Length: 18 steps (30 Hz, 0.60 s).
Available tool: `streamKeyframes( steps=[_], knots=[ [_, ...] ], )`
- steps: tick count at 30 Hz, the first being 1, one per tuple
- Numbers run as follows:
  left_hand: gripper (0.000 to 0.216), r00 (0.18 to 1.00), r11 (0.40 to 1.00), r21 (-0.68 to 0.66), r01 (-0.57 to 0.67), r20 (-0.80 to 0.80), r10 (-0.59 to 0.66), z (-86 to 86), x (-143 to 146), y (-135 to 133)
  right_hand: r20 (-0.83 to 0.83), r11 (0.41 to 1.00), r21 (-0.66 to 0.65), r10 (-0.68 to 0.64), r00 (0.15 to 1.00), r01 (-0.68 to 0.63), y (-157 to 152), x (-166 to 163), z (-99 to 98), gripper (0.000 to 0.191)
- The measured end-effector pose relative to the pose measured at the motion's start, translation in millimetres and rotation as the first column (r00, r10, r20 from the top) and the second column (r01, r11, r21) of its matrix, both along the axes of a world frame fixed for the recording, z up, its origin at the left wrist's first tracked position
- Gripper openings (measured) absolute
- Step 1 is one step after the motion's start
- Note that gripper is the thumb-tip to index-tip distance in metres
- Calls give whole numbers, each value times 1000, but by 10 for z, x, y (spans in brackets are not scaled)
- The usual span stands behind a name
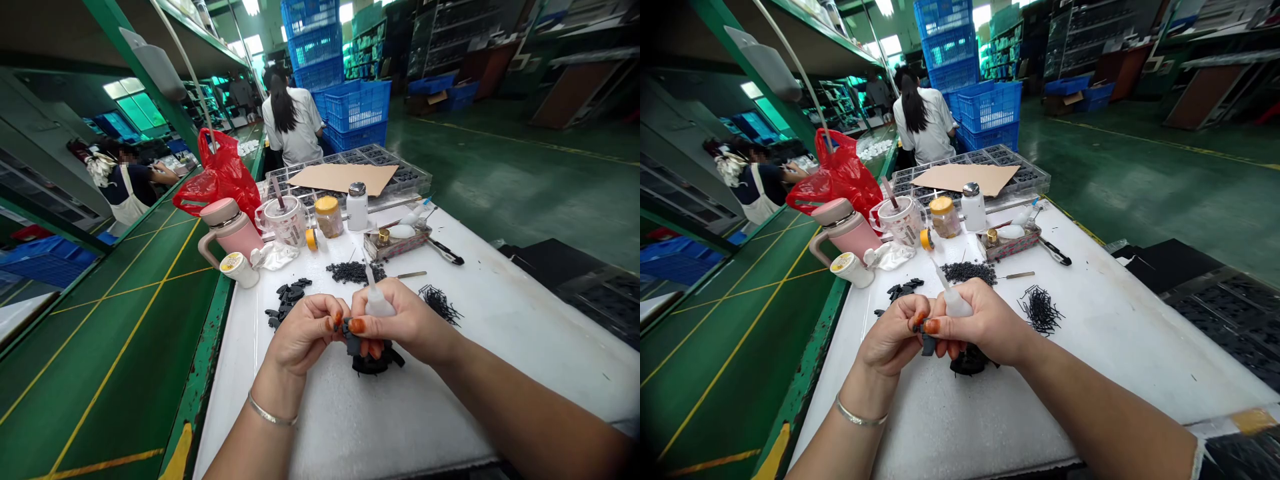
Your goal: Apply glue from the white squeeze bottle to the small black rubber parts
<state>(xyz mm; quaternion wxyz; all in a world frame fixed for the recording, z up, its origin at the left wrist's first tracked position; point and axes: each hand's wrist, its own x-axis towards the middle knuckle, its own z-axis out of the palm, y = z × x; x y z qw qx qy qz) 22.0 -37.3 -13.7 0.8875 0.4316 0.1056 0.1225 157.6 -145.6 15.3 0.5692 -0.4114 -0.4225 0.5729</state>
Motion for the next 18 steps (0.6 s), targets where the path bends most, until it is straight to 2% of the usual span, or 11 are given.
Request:
streamKeyframes(
  steps=[6, 11, 14, 16, 17, 18],
  knots=[
    [23, 996, 979, 185, -84, 23, 81, 56, -9, 34, -132, 997, -80, -23, 991, 12, 23, -29, -50, 23],
    [18, 982, 925, 332, -187, 36, 185, 74, -36, 83, -229, 994, -112, -21, 973, -5, 52, -33, -88, 22],
    [23, 972, 880, 421, -220, 22, 233, 83, -86, 90, -242, 991, -133, -57, 969, 25, 81, -8, -108, 21],
    [30, 953, 837, 489, -246, -37, 301, 91, -55, 49, -232, 983, -169, -107, 967, 68, 78, -38, -101, 23],
    [32, 921, 810, 526, -258, -118, 370, 86, 11, 19, -241, 979, -188, -120, 963, 75, 81, -65, -102, 27],
    [32, 862, 773, 545, -325, -164, 479, 74, 124, -18, -242, 980, -188, -112, 964, 67, 97, -89, -115, 33]
  ],
)
